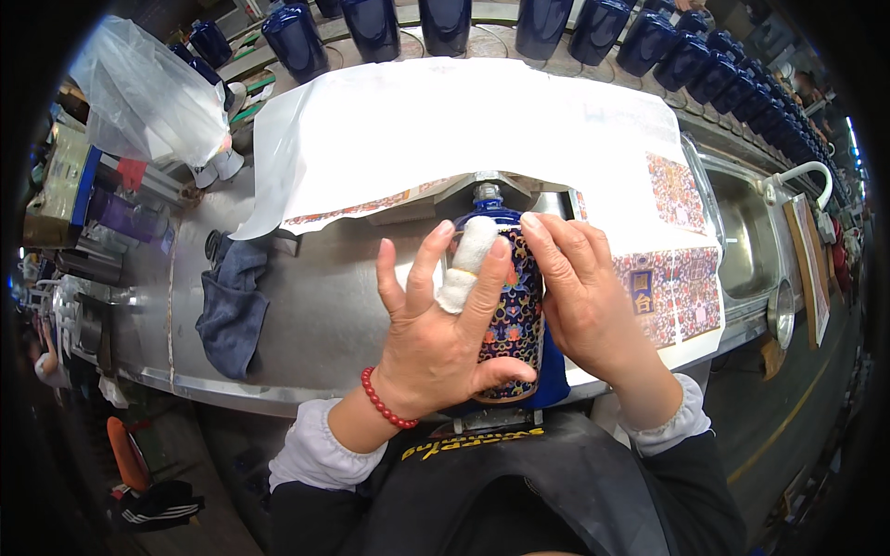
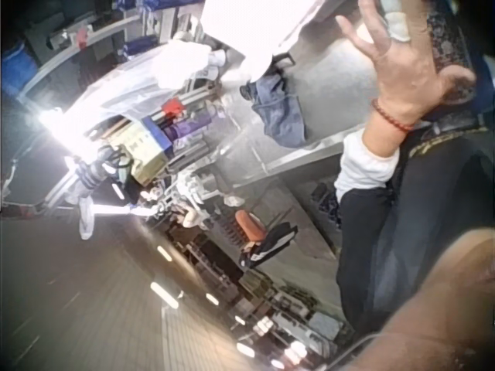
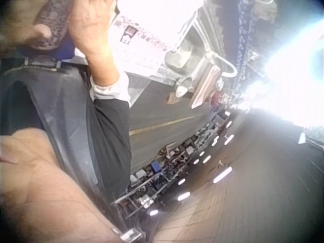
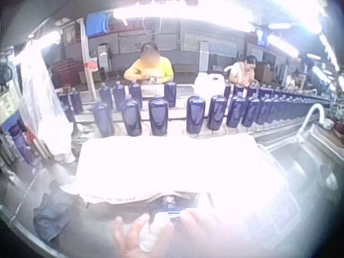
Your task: The person applies decorative labels to blue bottles using a green squeegee tool. They smooth the label onto the bottle surface, rotate the bottle to cover all sides, and then place the finished bottle aside before picking up another bottle to repeat the process.
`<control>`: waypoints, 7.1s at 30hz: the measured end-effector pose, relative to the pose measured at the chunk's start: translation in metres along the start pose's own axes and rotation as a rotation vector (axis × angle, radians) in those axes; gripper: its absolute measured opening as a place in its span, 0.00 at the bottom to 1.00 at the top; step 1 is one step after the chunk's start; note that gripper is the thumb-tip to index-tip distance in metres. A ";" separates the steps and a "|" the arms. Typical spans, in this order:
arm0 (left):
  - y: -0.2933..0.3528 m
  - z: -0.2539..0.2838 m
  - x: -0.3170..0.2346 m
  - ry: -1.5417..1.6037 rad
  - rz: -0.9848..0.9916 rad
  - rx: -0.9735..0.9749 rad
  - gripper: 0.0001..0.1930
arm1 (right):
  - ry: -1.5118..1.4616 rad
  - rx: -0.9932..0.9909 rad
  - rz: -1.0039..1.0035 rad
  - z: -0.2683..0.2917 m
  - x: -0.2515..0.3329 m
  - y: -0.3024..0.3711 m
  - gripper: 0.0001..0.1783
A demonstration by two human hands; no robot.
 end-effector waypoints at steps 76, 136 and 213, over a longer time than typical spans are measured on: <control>0.056 0.006 -0.003 0.134 0.141 -0.051 0.54 | -0.452 0.052 -0.322 0.028 -0.026 0.029 0.14; 0.065 0.011 -0.023 -0.121 0.130 -0.059 0.59 | -0.829 -0.045 -0.596 0.033 -0.011 0.092 0.08; 0.077 0.010 -0.029 0.014 0.093 -0.129 0.37 | -0.709 -0.049 -0.734 0.021 0.001 0.111 0.12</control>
Point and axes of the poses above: each hand's wrist, its own y-axis away from the middle knuckle, its own z-axis out of the back of the hand, x = y × z, the point moved 6 cm from there along -y, towards the middle knuckle, and after that the axes turned 12 degrees about -x, right-handed, at the moved point
